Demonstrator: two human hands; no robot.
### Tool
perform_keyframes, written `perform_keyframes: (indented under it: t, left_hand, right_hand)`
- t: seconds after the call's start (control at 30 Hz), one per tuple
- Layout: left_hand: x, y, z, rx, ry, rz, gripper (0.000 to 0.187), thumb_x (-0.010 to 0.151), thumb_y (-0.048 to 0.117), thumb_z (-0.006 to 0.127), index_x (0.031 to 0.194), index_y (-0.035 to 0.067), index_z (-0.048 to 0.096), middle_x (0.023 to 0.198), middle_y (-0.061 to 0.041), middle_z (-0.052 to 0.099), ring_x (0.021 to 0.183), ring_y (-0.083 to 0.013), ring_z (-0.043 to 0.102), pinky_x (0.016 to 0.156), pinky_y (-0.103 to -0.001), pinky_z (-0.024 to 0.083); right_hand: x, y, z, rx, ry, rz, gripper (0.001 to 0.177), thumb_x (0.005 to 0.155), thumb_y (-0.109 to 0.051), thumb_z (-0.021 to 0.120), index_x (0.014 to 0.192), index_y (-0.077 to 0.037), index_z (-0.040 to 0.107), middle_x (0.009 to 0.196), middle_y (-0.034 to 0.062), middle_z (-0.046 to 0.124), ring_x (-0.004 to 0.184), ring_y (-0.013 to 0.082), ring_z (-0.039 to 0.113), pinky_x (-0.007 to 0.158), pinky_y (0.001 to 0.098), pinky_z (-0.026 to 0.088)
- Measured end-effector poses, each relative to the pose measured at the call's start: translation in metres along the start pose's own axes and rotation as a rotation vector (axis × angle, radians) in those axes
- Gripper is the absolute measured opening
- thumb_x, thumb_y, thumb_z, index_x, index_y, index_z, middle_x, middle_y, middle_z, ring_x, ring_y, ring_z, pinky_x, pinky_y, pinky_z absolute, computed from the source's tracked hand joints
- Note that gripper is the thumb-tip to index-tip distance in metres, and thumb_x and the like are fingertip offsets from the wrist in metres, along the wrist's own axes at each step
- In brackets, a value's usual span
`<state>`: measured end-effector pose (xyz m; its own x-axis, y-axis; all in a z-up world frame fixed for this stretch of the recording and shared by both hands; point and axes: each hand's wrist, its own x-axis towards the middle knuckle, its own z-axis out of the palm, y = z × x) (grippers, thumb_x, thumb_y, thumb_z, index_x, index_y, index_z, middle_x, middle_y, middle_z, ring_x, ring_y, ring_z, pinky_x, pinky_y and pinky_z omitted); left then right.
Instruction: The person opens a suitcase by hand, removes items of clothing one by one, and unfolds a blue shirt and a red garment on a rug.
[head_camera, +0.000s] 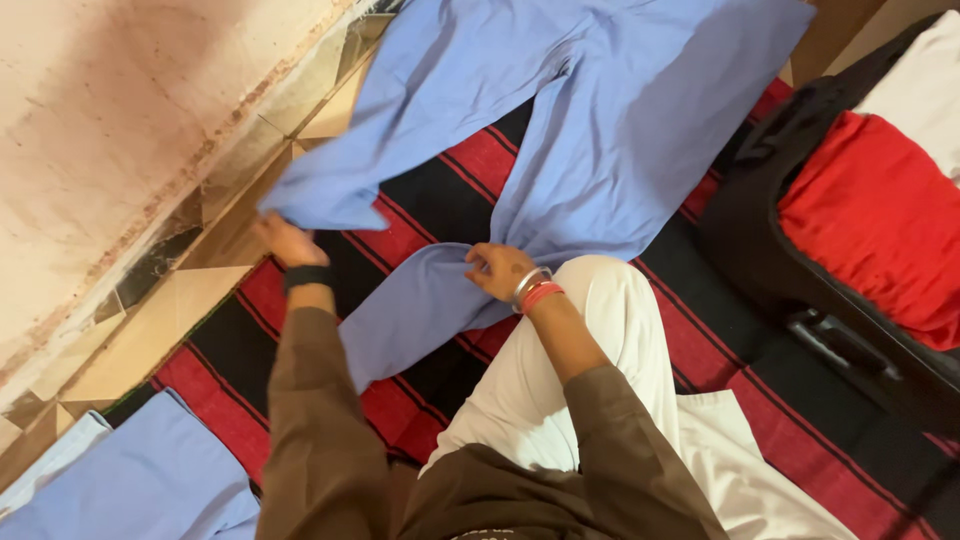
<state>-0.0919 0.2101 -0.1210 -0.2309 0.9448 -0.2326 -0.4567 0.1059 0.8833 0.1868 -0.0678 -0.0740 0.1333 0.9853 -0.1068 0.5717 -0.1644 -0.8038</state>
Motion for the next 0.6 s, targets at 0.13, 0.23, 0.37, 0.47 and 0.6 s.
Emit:
perform_keyframes:
  t: [0.13,0.23,0.37,0.47,0.6]
  left_hand:
    - [-0.028,0.089,0.026,0.619,-0.227,0.665,0.029,0.103,0.023,0.061,0.126,0.007,0.055,0.120,-0.014,0.059,0.111,-0.0300,0.060,0.097,-0.044,0.050]
    - [-0.058,0.151,0.031,1.294,-0.431,1.083,0.018,0.101,0.020,0.074,0.113,0.008,0.067,0.106,-0.014,0.060,0.105,-0.0340,0.059,0.094,-0.045,0.045]
    - [-0.093,0.192,0.015,1.606,-0.727,1.330,0.022,0.090,0.028,0.079,0.102,0.011,0.072,0.094,-0.010,0.060,0.097,-0.0347,0.059,0.085,-0.050,0.043]
    - [-0.096,0.188,-0.019,1.945,-0.832,0.967,0.031,0.087,0.042,0.076,0.099,0.014,0.075,0.091,-0.012,0.067,0.093,-0.0360,0.064,0.083,-0.052,0.047]
    - [-0.076,0.141,-0.059,2.195,-0.826,0.308,0.043,0.091,0.058,0.069,0.101,0.016,0.077,0.103,-0.016,0.074,0.100,-0.0388,0.069,0.088,-0.052,0.052]
  right_hand:
    - [-0.001,-0.007,-0.005,-0.006,-0.032,0.042,0.030,0.087,-0.027,0.072,0.108,-0.007,0.068,0.095,0.0119,0.075,0.090,0.0316,0.072,0.081,0.0416,0.056]
    - [-0.001,-0.009,-0.006,-0.004,-0.037,0.039,0.031,0.088,-0.028,0.071,0.110,-0.007,0.067,0.095,0.0114,0.076,0.089,0.0316,0.072,0.081,0.0412,0.056]
    - [-0.001,-0.008,-0.005,-0.001,-0.029,0.044,0.031,0.087,-0.028,0.071,0.110,-0.008,0.068,0.095,0.0108,0.076,0.088,0.0317,0.072,0.080,0.0415,0.056]
    - [-0.001,-0.006,-0.002,-0.017,-0.034,0.043,0.031,0.087,-0.028,0.071,0.111,-0.008,0.068,0.095,0.0102,0.076,0.088,0.0319,0.072,0.080,0.0417,0.056]
    - [0.002,-0.003,0.002,-0.033,-0.057,0.048,0.031,0.087,-0.028,0.071,0.110,-0.007,0.068,0.097,0.0101,0.076,0.090,0.0313,0.072,0.081,0.0415,0.056]
